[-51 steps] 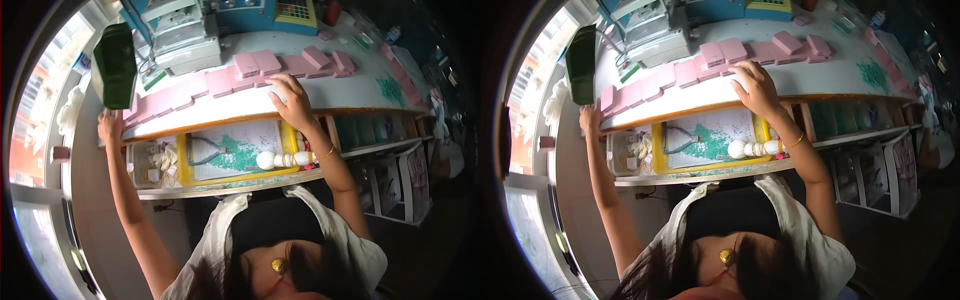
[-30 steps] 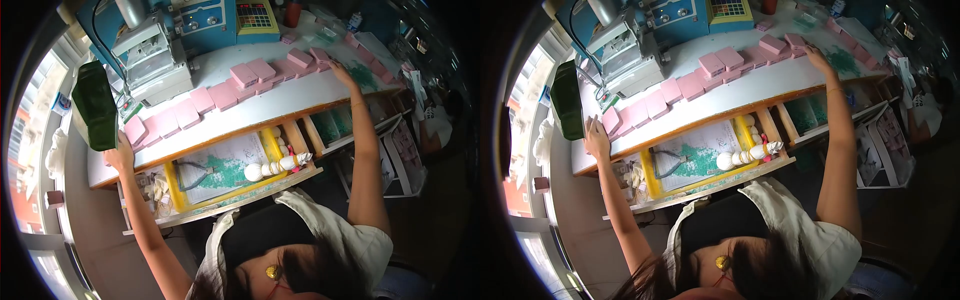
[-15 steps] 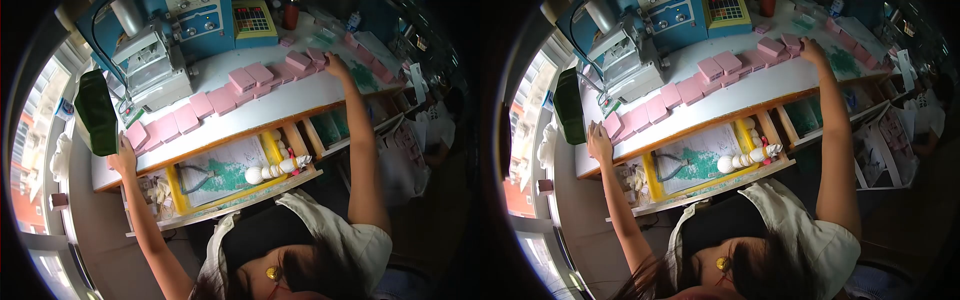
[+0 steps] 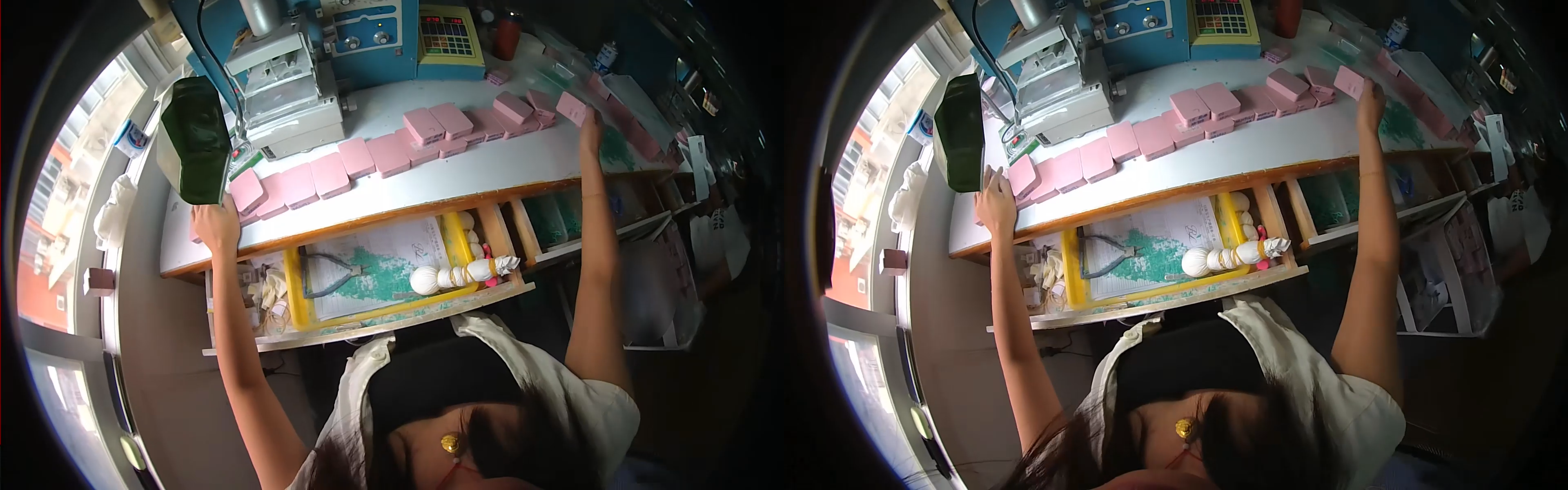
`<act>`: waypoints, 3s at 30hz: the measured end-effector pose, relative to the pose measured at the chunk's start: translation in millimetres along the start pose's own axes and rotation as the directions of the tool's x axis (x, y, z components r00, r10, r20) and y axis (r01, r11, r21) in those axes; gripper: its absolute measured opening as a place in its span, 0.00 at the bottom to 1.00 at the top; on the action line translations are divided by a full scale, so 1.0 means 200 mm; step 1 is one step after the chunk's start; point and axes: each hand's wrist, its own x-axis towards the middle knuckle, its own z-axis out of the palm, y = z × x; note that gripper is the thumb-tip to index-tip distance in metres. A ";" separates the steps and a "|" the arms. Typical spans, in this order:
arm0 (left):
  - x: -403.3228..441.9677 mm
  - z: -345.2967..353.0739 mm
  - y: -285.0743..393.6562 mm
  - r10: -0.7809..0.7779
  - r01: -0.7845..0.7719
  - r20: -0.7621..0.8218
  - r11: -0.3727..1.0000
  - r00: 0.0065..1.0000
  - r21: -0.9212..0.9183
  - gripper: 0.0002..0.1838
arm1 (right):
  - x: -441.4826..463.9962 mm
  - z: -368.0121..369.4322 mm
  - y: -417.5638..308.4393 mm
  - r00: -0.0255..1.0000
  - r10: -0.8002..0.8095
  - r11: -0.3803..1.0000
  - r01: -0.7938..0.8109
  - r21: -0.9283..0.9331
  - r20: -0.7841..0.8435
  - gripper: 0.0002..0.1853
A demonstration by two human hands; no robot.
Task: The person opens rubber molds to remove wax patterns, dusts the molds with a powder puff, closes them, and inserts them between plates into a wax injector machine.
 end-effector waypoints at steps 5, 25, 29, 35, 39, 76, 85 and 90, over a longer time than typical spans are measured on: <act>0.01 -0.02 0.08 -0.100 -0.004 -0.321 0.951 0.942 -0.310 0.18 | -0.91 0.18 -0.63 0.767 -0.290 0.955 0.193 0.225 0.572 0.14; -0.40 -0.30 0.99 0.695 -0.493 -0.120 0.367 0.709 -0.789 0.26 | -1.44 0.43 -0.65 0.489 -0.568 0.785 0.563 0.258 0.662 0.10; -0.41 -0.29 1.02 0.694 -0.494 -0.051 0.456 0.718 -0.740 0.27 | -1.43 0.43 -0.69 0.490 -0.486 0.827 0.527 0.198 0.724 0.09; -0.41 -0.33 1.03 0.689 -0.483 -0.033 0.472 0.724 -0.737 0.23 | -1.24 0.45 -0.65 0.723 -0.370 0.911 0.406 0.074 0.583 0.14; -0.44 -0.32 0.98 0.621 -0.370 -0.097 0.329 0.778 -0.869 0.18 | -1.14 0.32 -0.60 0.805 -0.439 0.878 0.479 0.001 0.400 0.11; -0.48 -0.31 0.69 0.841 0.852 0.255 -0.514 0.477 0.102 0.32 | -1.94 0.33 -0.94 0.260 -0.806 0.356 0.931 0.085 0.531 0.17; -0.49 -0.28 0.72 0.676 0.849 0.522 -0.476 0.521 -0.231 0.27 | -1.98 0.34 -1.00 0.442 -0.261 0.957 0.238 0.169 0.858 0.02; -0.50 -0.29 0.72 0.629 0.856 0.584 -0.423 0.513 -0.296 0.26 | -1.95 0.39 -0.96 0.342 -0.096 0.990 -0.068 0.127 0.935 0.02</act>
